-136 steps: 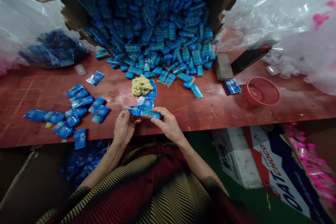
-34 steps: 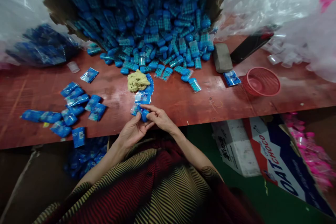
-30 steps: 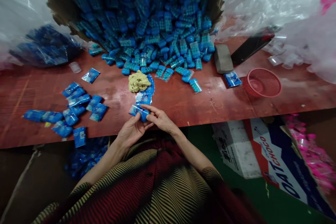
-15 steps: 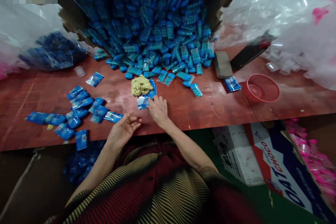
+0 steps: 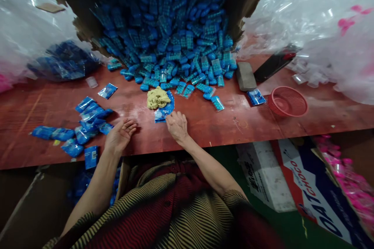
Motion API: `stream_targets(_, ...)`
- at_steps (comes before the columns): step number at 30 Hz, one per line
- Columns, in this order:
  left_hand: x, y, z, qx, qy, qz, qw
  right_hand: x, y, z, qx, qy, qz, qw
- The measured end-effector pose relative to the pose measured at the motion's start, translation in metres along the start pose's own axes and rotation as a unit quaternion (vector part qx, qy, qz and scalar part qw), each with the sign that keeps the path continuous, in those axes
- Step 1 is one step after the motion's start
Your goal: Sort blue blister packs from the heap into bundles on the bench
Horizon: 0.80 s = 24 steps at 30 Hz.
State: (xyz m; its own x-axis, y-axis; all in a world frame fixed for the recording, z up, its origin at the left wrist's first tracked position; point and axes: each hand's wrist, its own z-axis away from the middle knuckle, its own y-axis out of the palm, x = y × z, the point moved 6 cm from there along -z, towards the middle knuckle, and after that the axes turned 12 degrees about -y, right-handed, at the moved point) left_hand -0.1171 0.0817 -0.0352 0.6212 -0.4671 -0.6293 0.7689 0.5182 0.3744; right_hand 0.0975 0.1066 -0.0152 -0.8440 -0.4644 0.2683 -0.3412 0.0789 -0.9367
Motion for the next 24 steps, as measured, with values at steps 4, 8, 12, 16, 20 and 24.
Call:
stream_targets(4, 0.022, 0.024, 0.017, 0.053, -0.024, -0.072, 0.996, 0.012, -0.012, 0.006, -0.039, -0.02, -0.023, 0.999)
stream_targets(8, 0.059, 0.062, 0.03, 0.1, -0.075, -0.057, 0.991, 0.029, -0.02, 0.016, -0.067, -0.069, -0.09, 0.991)
stream_targets(12, 0.066, 0.071, 0.028, 0.067, -0.07, -0.037, 0.995, 0.016, -0.017, 0.02, -0.121, 0.016, -0.262, 0.957)
stream_targets(16, 0.062, 0.066, 0.026, 0.039, -0.007, -0.076, 0.996, 0.003, 0.003, 0.017, -0.084, 0.117, -0.461, 0.876)
stream_targets(20, 0.059, 0.061, 0.026, -0.017, 0.078, -0.15, 0.985, 0.004, 0.007, 0.017, -0.072, 0.141, -0.493, 0.856)
stream_targets(24, 0.069, 0.071, 0.024, 0.035, 0.012, -0.075, 0.997, 0.008, 0.003, 0.02, -0.083, 0.16, -0.462, 0.868)
